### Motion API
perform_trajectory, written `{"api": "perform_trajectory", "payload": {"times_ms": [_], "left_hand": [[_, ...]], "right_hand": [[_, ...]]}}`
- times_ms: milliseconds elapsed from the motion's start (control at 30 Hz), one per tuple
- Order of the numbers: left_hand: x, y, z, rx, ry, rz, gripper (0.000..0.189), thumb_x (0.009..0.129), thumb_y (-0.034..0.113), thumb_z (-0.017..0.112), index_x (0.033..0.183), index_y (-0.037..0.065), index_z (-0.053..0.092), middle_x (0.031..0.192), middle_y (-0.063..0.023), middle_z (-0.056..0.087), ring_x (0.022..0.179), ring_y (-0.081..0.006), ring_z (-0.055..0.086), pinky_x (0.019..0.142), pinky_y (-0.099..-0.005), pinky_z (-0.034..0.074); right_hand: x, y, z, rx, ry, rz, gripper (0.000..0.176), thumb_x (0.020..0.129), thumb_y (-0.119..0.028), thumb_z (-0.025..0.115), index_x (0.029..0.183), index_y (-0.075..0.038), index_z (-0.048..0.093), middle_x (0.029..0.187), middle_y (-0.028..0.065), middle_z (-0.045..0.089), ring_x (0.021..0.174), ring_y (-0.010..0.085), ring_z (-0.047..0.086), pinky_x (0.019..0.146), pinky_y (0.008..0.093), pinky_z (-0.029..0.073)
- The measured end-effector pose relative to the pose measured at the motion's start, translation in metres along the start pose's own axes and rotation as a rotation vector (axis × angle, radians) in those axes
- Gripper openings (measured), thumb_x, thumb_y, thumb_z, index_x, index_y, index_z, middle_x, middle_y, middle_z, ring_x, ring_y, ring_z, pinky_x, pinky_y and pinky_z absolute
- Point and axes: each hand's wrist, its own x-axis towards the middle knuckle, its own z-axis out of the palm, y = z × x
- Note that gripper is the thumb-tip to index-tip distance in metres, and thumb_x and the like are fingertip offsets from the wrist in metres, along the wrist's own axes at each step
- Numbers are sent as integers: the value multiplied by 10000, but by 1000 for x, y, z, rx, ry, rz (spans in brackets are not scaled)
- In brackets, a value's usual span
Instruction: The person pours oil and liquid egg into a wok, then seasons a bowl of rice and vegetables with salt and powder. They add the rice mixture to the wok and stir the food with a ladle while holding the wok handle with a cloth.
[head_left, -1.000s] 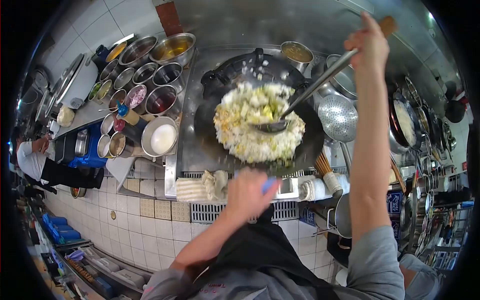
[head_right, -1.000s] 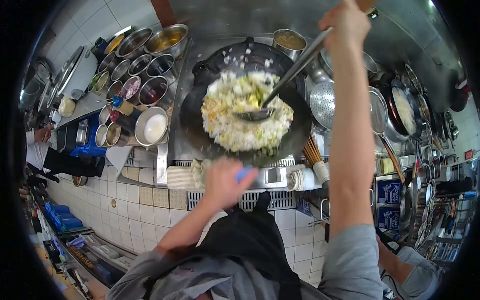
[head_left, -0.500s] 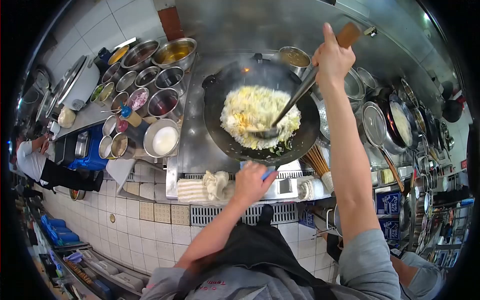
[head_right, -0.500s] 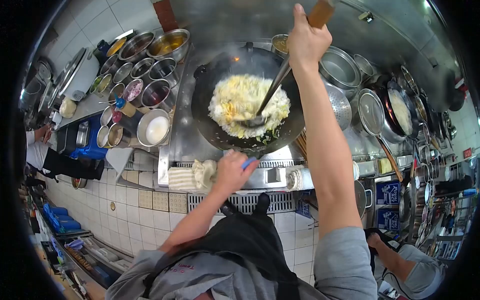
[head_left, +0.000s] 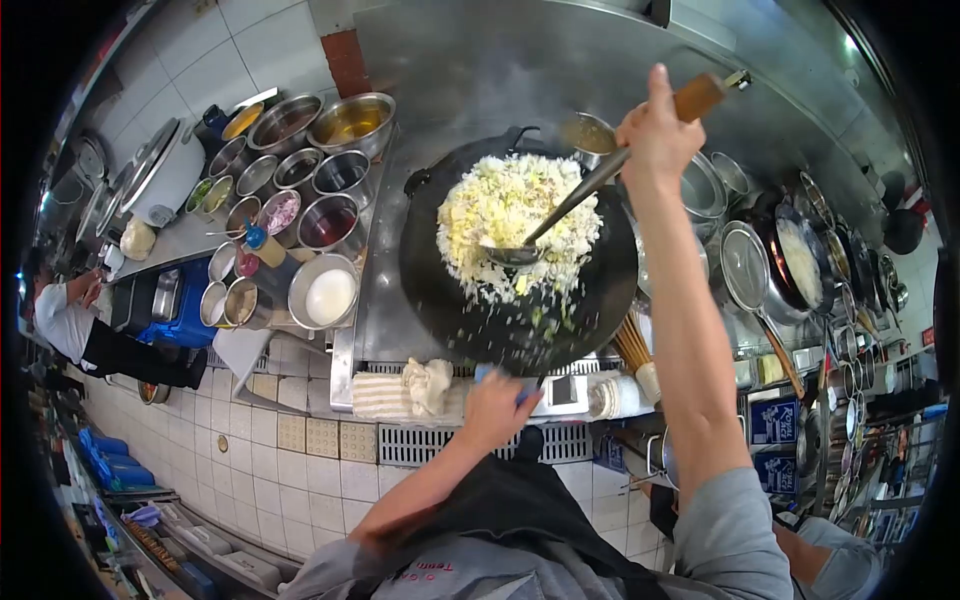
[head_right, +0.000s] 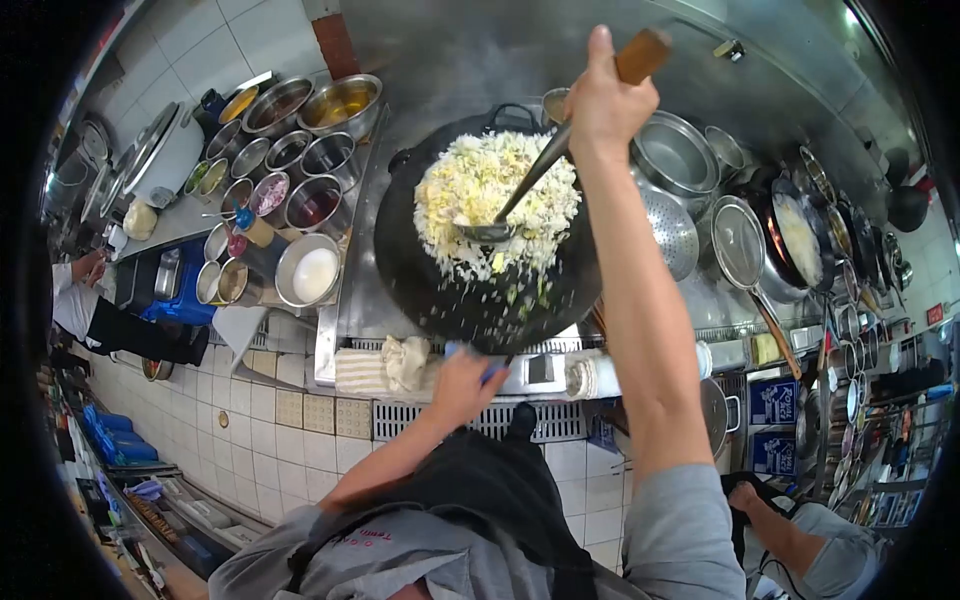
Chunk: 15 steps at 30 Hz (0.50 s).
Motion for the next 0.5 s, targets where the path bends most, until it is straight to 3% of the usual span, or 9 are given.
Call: {"api": "perform_trajectory", "payload": {"times_ms": [133, 167, 200, 233, 300, 367, 433, 467, 500], "left_hand": [[-22, 6, -15, -19, 48, 133, 317, 791, 320, 684, 632, 60, 600, 635, -111, 575, 662, -294, 578, 613, -393, 483], [-5, 4, -14, 100, 71, 135, 345, 781, 321, 694, 585, 72, 558, 610, -108, 561, 627, -309, 562, 589, -389, 476], [15, -12, -3, 44, 125, 129, 358, 790, 329, 686, 591, 71, 538, 618, -107, 551, 631, -318, 548, 566, -405, 460], [32, -23, 1, 32, 105, 64, 348, 809, 345, 664, 632, 66, 555, 638, -109, 548, 663, -322, 547, 586, -433, 460], [65, -45, 8, 53, 56, 30, 353, 834, 365, 641, 689, 49, 582, 721, -125, 592, 787, -342, 576, 697, -455, 478], [82, -63, 20, 69, 83, 29, 349, 826, 354, 655, 680, 45, 581, 724, -136, 591, 789, -342, 575, 703, -442, 477], [89, -60, 21, 88, 47, -31, 345, 826, 350, 664, 688, 41, 597, 748, -151, 605, 829, -338, 582, 734, -436, 476], [89, -56, 23, 88, 47, -38, 345, 826, 350, 664, 688, 41, 597, 748, -151, 605, 829, -338, 582, 734, -436, 476], [89, -54, 24, 88, 44, -39, 348, 831, 351, 659, 690, 39, 598, 755, -151, 607, 831, -340, 581, 741, -438, 475]], "right_hand": [[47, -61, 11, 50, -107, 78, 372, 865, -269, 656, 669, -86, 398, 459, 11, 310, 396, 163, 319, 428, 338, 285], [62, -67, 16, 78, -153, 56, 367, 905, -307, 576, 664, -93, 400, 458, 0, 297, 402, 137, 295, 438, 311, 274], [72, -81, 18, 244, -225, 89, 403, 826, -448, 677, 752, -163, 402, 449, -54, 310, 345, 108, 318, 331, 275, 256], [130, -97, -9, 415, -752, 430, 388, 840, -417, 667, 712, -158, 408, 458, -54, 310, 347, 105, 285, 344, 264, 235], [80, -152, 5, 207, -633, -206, 353, 923, -334, 498, 674, -94, 427, 463, -15, 275, 411, 113, 263, 446, 291, 255], [24, -170, -5, 150, -409, -266, 358, 909, -374, 455, 686, -94, 456, 487, -22, 274, 428, 100, 239, 460, 280, 248], [-11, -117, -27, 182, -689, -206, 329, 907, -352, 487, 690, -104, 478, 491, -11, 311, 417, 117, 299, 472, 290, 292], [-18, -54, -38, 184, -692, -200, 329, 907, -352, 487, 690, -104, 478, 491, -11, 311, 417, 117, 299, 472, 290, 292], [-40, 12, -33, 86, -516, -161, 272, 900, -288, 563, 714, -99, 502, 515, -8, 412, 437, 108, 396, 464, 281, 352]]}}
